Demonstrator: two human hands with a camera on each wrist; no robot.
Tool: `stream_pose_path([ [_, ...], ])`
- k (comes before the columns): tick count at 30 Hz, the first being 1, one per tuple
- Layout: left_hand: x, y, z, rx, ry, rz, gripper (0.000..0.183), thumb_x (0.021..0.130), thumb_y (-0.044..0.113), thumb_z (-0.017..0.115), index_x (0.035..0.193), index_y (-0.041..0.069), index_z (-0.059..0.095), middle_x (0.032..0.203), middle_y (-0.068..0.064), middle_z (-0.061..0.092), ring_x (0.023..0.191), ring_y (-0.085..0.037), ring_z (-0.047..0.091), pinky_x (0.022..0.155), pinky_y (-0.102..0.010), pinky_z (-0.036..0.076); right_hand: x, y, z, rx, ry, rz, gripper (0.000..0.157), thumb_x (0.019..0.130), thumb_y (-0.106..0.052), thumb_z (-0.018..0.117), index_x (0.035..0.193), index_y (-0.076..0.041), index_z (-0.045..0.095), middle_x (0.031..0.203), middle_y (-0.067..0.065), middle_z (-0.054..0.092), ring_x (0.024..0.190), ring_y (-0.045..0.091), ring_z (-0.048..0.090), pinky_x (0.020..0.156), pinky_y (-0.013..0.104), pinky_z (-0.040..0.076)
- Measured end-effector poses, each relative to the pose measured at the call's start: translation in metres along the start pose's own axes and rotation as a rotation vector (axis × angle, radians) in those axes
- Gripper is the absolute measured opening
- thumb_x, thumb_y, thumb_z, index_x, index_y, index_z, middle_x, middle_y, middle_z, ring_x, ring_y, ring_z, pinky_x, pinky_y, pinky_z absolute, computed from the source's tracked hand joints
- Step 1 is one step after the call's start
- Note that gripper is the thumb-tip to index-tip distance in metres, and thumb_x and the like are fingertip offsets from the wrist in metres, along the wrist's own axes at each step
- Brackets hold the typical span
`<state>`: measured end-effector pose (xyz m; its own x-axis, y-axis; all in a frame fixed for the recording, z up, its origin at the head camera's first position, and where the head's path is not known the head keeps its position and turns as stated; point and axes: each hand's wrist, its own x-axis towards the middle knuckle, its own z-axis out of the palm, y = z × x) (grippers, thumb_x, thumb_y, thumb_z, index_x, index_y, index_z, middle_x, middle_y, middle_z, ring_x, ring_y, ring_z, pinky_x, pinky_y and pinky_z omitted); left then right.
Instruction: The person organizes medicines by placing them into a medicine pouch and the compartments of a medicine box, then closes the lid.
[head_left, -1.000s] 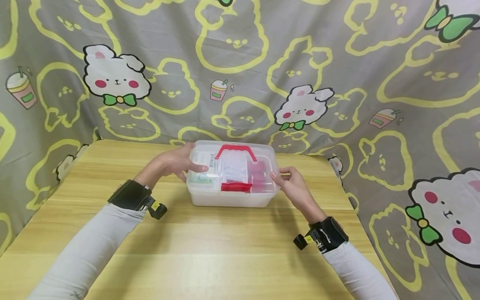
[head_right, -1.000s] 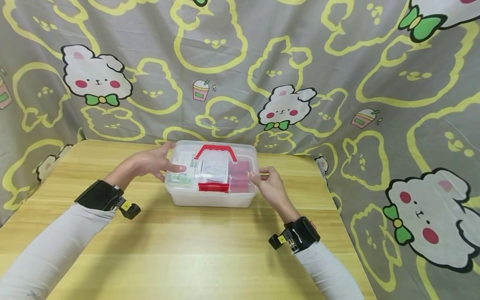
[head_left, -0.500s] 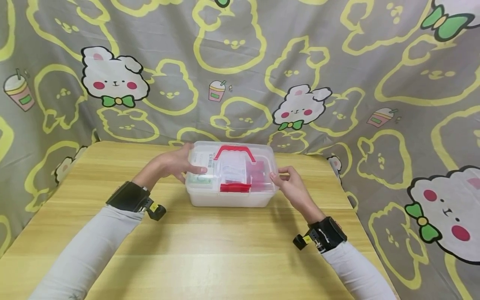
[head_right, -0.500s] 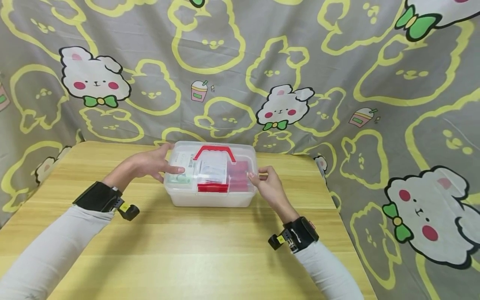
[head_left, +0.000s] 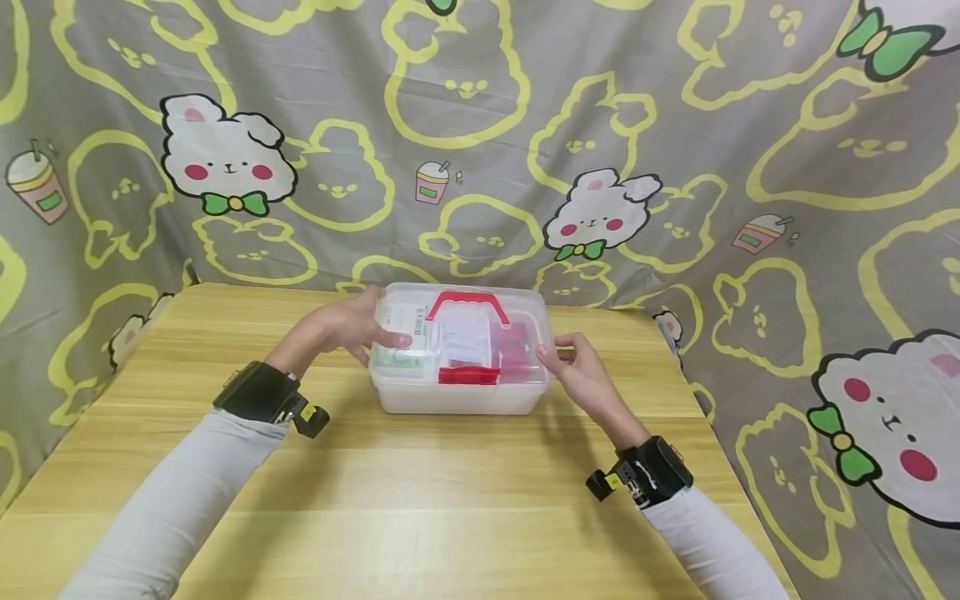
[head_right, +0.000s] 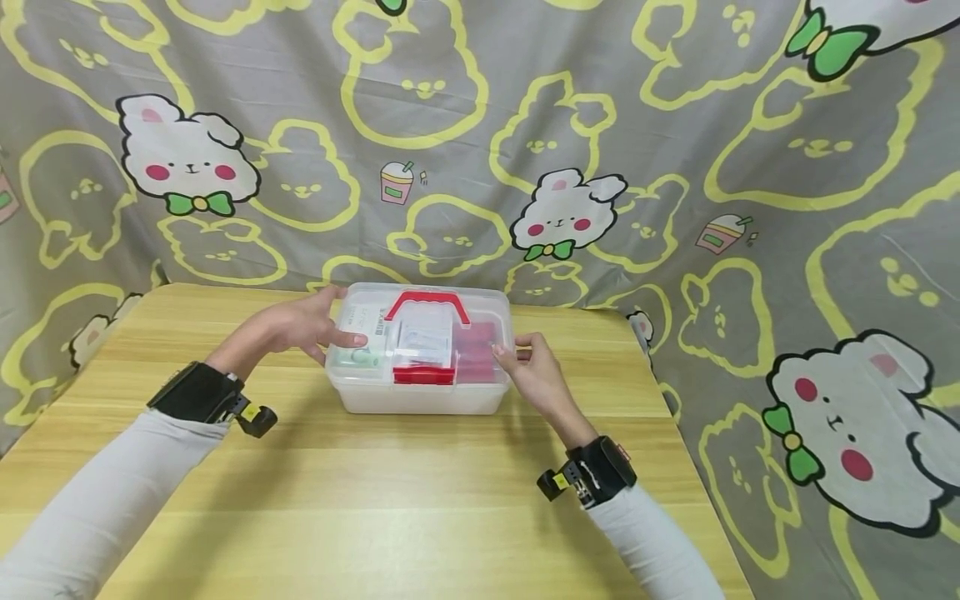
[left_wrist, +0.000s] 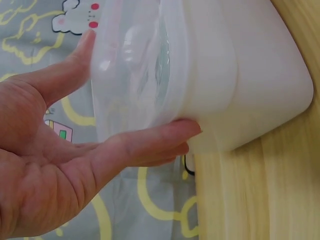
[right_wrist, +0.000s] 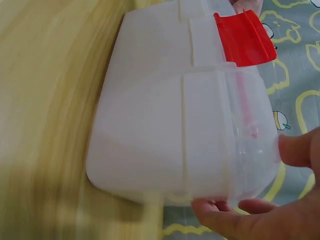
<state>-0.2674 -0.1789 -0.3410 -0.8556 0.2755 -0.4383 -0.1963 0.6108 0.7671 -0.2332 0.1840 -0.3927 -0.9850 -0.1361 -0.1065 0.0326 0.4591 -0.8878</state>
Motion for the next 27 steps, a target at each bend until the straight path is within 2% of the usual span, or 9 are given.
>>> stream_pose_path([
  [4,-0.001,0.002,-0.001,0.010,-0.004,-0.008,0.113,0.088,0.029,0.080,0.160,0.005,-0.004,0.150,-0.028,0.033,0.126,-0.046,0.054,0.081,-0.045,0.062,0.001,-0.006,-0.003,-0.146,0.013,-0.042,0.063,0.102,-0.036,0.060,0.143,0.006,0.039,0.139,0.032,0.052,0.131,0.044,0.053,0.108,0.056,0.045],
  [7,-0.001,0.002,-0.001,0.022,0.001,-0.013,0.113,0.087,0.030,0.080,0.160,0.006,-0.002,0.150,-0.028,0.033,0.125,-0.045,0.055,0.082,-0.045,0.062,-0.001,-0.016,0.002,-0.280,0.101,-0.153,0.062,0.098,-0.029,0.065,0.144,0.006,0.042,0.138,0.030,0.053,0.129,0.044,0.052,0.105,0.058,0.045],
  [11,-0.002,0.002,0.000,0.021,0.003,-0.014,0.114,0.087,0.031,0.081,0.160,0.006,-0.002,0.149,-0.028,0.034,0.126,-0.045,0.055,0.081,-0.044,0.062,-0.007,-0.034,0.023,-0.435,0.208,-0.302,0.057,0.094,-0.027,0.071,0.138,0.005,0.052,0.134,0.026,0.059,0.125,0.041,0.055,0.104,0.058,0.045],
  [14,-0.002,0.001,0.000,0.020,0.004,-0.016,0.115,0.086,0.032,0.082,0.161,0.006,-0.002,0.150,-0.028,0.034,0.126,-0.046,0.055,0.081,-0.044,0.062,-0.010,-0.044,0.039,-0.526,0.161,-0.321,0.062,0.093,-0.037,0.072,0.138,0.002,0.054,0.132,0.021,0.061,0.122,0.038,0.055,0.106,0.057,0.042],
  [18,-0.003,0.001,-0.001,0.006,0.007,-0.011,0.116,0.085,0.031,0.082,0.161,0.007,-0.002,0.150,-0.027,0.034,0.127,-0.046,0.055,0.081,-0.044,0.062,-0.011,-0.053,0.051,-0.618,0.067,-0.303,0.075,0.090,-0.048,0.072,0.143,-0.001,0.049,0.140,0.018,0.055,0.128,0.034,0.045,0.111,0.057,0.033],
  [23,-0.002,-0.001,-0.001,0.002,0.012,-0.005,0.116,0.085,0.032,0.082,0.161,0.007,-0.003,0.151,-0.027,0.033,0.127,-0.045,0.055,0.082,-0.044,0.062,-0.013,-0.052,0.051,-0.646,0.017,-0.326,0.084,0.088,-0.051,0.074,0.148,-0.001,0.045,0.148,0.018,0.048,0.135,0.034,0.038,0.114,0.058,0.028],
  [27,-0.001,-0.002,-0.001,-0.003,0.003,-0.005,0.116,0.086,0.031,0.082,0.161,0.007,-0.004,0.150,-0.028,0.033,0.127,-0.046,0.055,0.082,-0.044,0.062,-0.015,-0.048,0.049,-0.648,-0.018,-0.366,0.096,0.081,-0.052,0.080,0.151,0.000,0.040,0.149,0.018,0.045,0.136,0.035,0.035,0.115,0.059,0.027],
])
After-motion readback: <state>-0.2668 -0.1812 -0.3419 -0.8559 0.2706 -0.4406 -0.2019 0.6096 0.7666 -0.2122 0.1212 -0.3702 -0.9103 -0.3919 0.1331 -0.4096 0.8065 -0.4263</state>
